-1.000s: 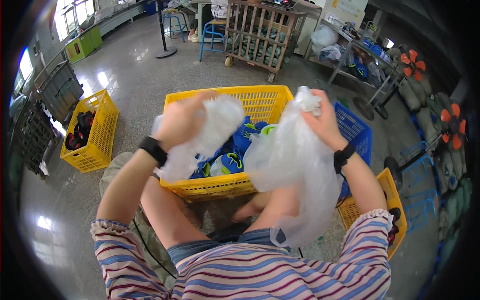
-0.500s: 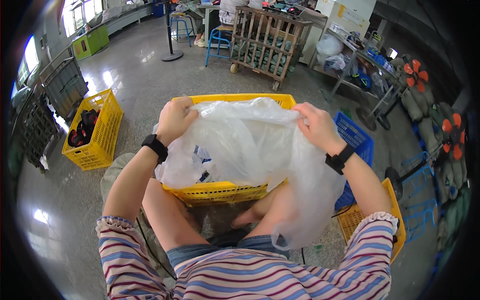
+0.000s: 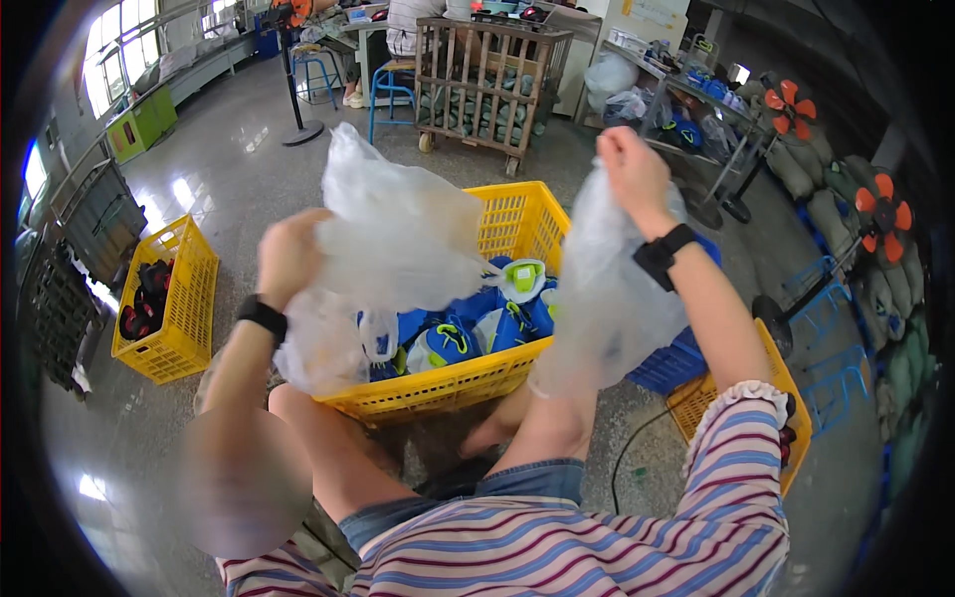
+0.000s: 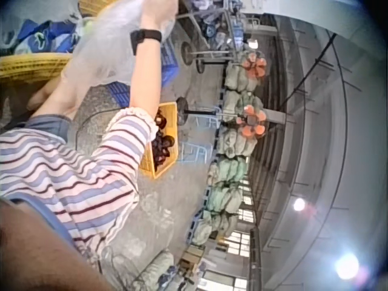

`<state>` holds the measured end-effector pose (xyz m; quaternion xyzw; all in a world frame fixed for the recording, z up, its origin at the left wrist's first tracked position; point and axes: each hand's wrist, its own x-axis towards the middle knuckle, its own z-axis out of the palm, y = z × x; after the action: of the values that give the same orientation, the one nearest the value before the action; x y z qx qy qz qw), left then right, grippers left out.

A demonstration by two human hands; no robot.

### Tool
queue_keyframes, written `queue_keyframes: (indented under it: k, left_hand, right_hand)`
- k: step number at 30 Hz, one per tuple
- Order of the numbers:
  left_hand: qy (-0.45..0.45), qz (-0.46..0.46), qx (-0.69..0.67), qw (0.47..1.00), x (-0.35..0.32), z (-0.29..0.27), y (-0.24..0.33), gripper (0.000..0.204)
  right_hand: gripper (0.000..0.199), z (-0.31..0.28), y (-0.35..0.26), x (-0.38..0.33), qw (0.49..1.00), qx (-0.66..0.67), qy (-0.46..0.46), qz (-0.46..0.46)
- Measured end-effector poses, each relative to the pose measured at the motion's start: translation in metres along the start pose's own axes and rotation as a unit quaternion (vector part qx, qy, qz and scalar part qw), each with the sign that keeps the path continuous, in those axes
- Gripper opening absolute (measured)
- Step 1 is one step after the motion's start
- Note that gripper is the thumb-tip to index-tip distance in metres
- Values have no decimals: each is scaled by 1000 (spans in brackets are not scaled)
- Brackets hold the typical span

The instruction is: The person sits on the floor and repeatedly takes blue and green slippers from a large sack, placing them into a yellow plastic crate. They also handle clear plastic bags, placing them into the crate alongside the slippers.

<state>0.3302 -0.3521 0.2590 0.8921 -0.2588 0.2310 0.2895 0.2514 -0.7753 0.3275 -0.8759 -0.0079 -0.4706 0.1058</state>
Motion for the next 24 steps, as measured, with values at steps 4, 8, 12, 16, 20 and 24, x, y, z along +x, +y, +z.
queue_keyframes:
  k: [4,8,12,16,20,24]
  left_hand:
    - [-46,54,-94,993,-1,30,99,43]
    - [-130,78,-169,974,-5,39,136,46]
    - [-105,22,-206,973,-5,40,99,42]
    - [7,-47,-432,901,-1,32,101,23]
    - [53,11,-547,835,-16,27,155,18]
    - [13,55,-604,795,-36,11,175,28]
  right_hand:
    - [16,19,-101,-8,966,247,-12,-70]
    - [21,20,-147,-27,915,380,-107,-87]
    - [36,20,-131,-42,928,295,-202,-102]
    - [81,22,-117,-58,942,164,-148,-253]
    - [89,38,-126,-75,834,441,-315,-98]
    - [64,30,-137,-82,851,397,-272,-209]
